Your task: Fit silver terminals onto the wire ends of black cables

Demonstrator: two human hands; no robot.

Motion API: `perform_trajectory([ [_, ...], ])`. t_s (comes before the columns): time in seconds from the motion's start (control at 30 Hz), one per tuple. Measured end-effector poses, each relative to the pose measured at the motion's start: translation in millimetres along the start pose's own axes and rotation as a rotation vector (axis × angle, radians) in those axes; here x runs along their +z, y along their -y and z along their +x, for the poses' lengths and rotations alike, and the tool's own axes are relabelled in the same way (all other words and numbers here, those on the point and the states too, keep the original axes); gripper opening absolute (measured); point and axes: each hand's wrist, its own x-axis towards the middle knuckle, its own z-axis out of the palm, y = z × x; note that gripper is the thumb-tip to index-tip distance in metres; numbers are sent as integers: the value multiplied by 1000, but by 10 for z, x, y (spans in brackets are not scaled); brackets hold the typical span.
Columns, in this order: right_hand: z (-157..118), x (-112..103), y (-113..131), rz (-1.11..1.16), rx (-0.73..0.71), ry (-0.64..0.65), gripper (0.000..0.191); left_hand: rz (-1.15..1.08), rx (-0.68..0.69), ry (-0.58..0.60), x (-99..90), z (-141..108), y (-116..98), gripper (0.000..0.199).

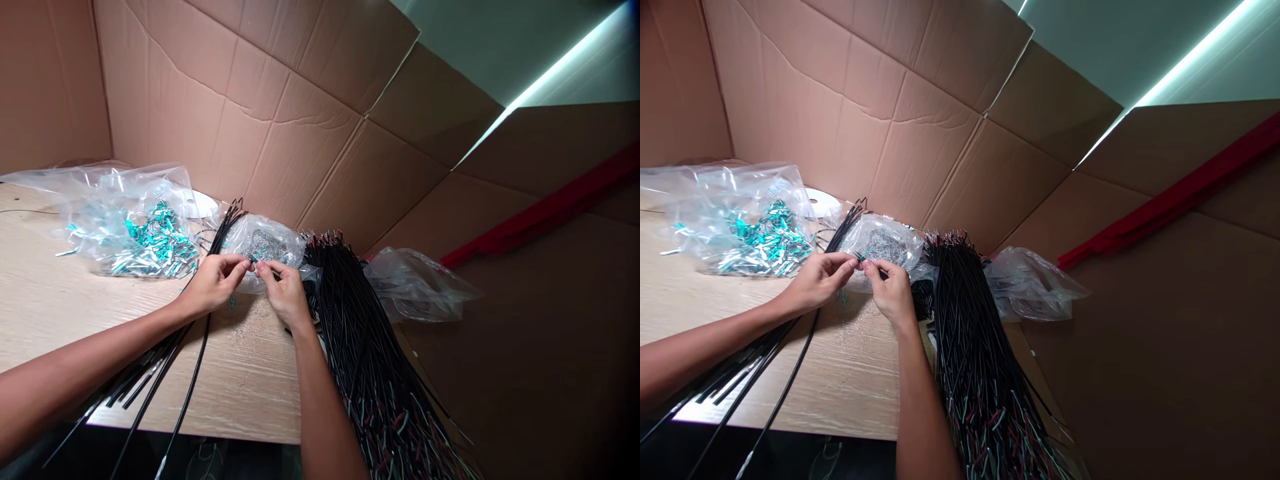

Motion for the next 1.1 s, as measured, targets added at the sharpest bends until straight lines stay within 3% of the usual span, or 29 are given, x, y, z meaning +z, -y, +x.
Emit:
perform_trajectory([
  [0.07, -2, -20, -4, 39, 33, 22, 30, -64, -24, 29, -14, 9, 5, 41],
  [0.23, -20, -75, -44, 329, 207, 137, 39, -646, -415, 428, -139, 52, -50, 30],
  [0.3, -22, -78, -50, 424, 233, 190, 40, -708, -465, 480, -177, 63, -65, 29],
  [0.4, -13, -26, -58, 427, 245, 141, 40, -448, -315, 319, -156, 54, -50, 31],
  [0.53, 0, 157, -101, 282, 272, -25, 45, 238, 22, -64, -44, -9, -2, 24],
  [0.63, -4, 264, -110, 217, 285, -104, 48, 442, 129, -128, -31, -21, -30, 14],
  [0.7, -11, 260, -78, 255, 287, -92, 47, 315, 63, -31, -87, 12, -92, 20],
  [0.83, -31, 112, 36, 476, 244, 54, 43, -414, -323, 304, -234, 85, -223, 28],
  [0.9, -32, 38, 64, 545, 228, 139, 44, -698, -451, 385, -253, 83, -250, 28],
  [0.97, -19, -5, 50, 587, 249, 141, 45, -793, -469, 364, -218, 63, -245, 27],
  [1.1, 35, 10, -38, 626, 289, -121, 48, -552, -348, 232, -87, 26, -175, 33],
])
